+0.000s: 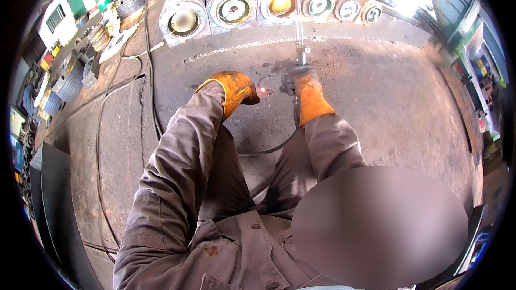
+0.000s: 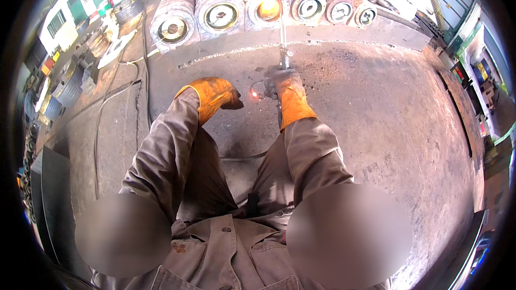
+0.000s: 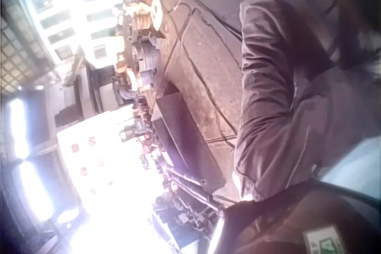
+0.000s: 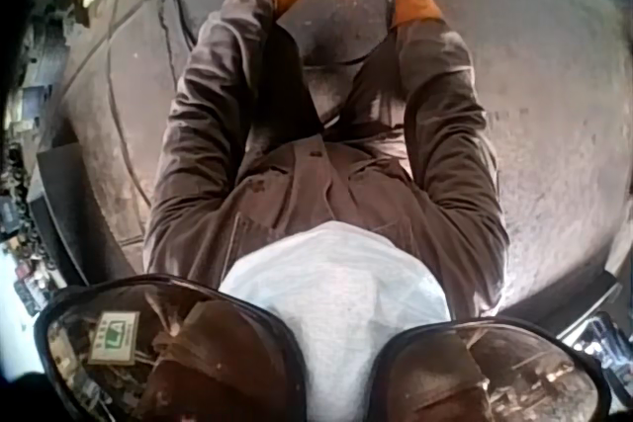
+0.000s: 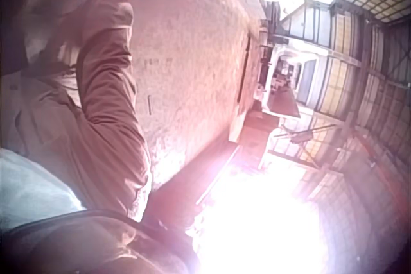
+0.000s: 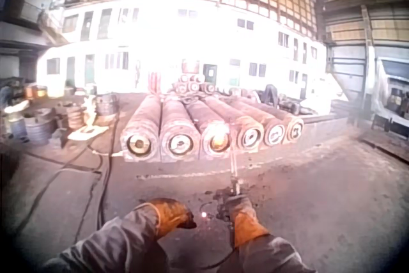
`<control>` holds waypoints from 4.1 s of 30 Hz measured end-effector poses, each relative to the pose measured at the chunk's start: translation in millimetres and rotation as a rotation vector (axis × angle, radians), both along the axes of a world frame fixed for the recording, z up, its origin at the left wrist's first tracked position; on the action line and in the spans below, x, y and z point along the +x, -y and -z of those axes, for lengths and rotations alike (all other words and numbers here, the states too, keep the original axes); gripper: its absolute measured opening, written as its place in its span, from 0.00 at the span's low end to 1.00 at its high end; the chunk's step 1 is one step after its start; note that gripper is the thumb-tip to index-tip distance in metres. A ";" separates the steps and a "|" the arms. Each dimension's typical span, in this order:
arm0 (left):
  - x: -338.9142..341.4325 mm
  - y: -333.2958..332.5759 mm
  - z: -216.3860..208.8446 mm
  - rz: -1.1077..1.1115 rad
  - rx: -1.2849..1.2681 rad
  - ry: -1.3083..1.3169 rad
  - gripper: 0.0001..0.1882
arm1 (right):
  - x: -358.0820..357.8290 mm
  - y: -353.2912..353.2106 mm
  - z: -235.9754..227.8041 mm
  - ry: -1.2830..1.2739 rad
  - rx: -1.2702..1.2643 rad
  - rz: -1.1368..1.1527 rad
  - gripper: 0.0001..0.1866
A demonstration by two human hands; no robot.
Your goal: The person sits on the ground and uses a welding torch to weld the ends of several large metal pipes arranged in a row. The person maintains a steady hand and moves the torch along the seams to create welds.
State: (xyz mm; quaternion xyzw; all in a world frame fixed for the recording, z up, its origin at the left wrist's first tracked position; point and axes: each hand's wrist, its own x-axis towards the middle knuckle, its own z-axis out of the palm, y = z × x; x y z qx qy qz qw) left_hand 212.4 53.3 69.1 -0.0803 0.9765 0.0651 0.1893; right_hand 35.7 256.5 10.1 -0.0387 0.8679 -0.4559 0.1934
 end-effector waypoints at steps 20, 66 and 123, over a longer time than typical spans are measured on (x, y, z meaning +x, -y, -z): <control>-6.1 12.9 18.0 -0.061 -0.112 0.183 0.33 | 19.8 -31.0 -0.3 -0.314 0.553 -0.086 0.21; -45.9 -22.5 -43.8 0.191 -0.028 -0.210 0.28 | -123.2 -93.8 -0.1 -0.180 -0.044 -0.065 0.18; 384.3 -16.0 259.0 -0.716 0.459 -0.215 0.29 | -14.5 -5.3 -78.9 -0.088 0.106 -0.144 0.16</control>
